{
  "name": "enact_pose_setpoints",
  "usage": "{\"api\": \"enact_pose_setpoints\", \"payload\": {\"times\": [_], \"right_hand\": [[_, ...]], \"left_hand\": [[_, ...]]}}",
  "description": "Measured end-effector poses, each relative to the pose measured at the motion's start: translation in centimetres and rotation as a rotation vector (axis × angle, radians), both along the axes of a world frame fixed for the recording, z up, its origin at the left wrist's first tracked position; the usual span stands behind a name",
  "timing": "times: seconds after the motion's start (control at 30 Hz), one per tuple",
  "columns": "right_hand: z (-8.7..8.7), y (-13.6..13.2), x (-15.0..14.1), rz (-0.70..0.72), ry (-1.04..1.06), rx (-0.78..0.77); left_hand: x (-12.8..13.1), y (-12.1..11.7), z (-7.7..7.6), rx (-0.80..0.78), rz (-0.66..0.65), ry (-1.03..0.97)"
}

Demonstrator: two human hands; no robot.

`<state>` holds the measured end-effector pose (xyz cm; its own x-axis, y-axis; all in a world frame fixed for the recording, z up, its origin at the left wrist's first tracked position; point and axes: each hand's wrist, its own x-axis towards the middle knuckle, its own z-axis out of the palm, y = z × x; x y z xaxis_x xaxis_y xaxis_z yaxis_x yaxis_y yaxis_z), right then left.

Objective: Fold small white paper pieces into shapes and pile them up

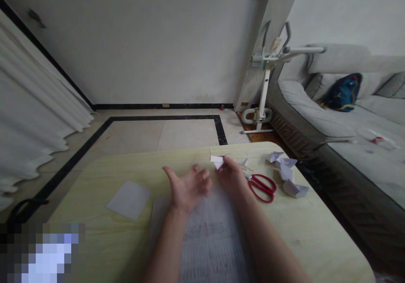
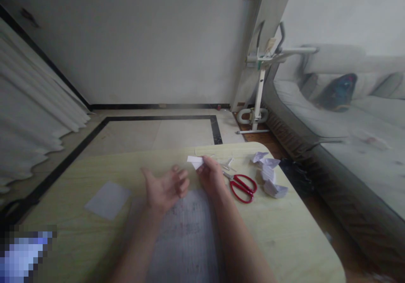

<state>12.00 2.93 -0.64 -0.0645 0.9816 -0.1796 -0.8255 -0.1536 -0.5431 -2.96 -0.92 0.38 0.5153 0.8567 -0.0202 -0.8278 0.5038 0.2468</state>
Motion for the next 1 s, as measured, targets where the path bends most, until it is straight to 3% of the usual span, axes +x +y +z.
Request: {"api": "enact_pose_setpoints", "payload": {"times": [1.0], "right_hand": [[0.05, 0.0, 0.01, 0.008, -0.018, -0.004]], "left_hand": [[-0.06, 0.2, -0.25, 0.065, -0.075, -0.014]]}}
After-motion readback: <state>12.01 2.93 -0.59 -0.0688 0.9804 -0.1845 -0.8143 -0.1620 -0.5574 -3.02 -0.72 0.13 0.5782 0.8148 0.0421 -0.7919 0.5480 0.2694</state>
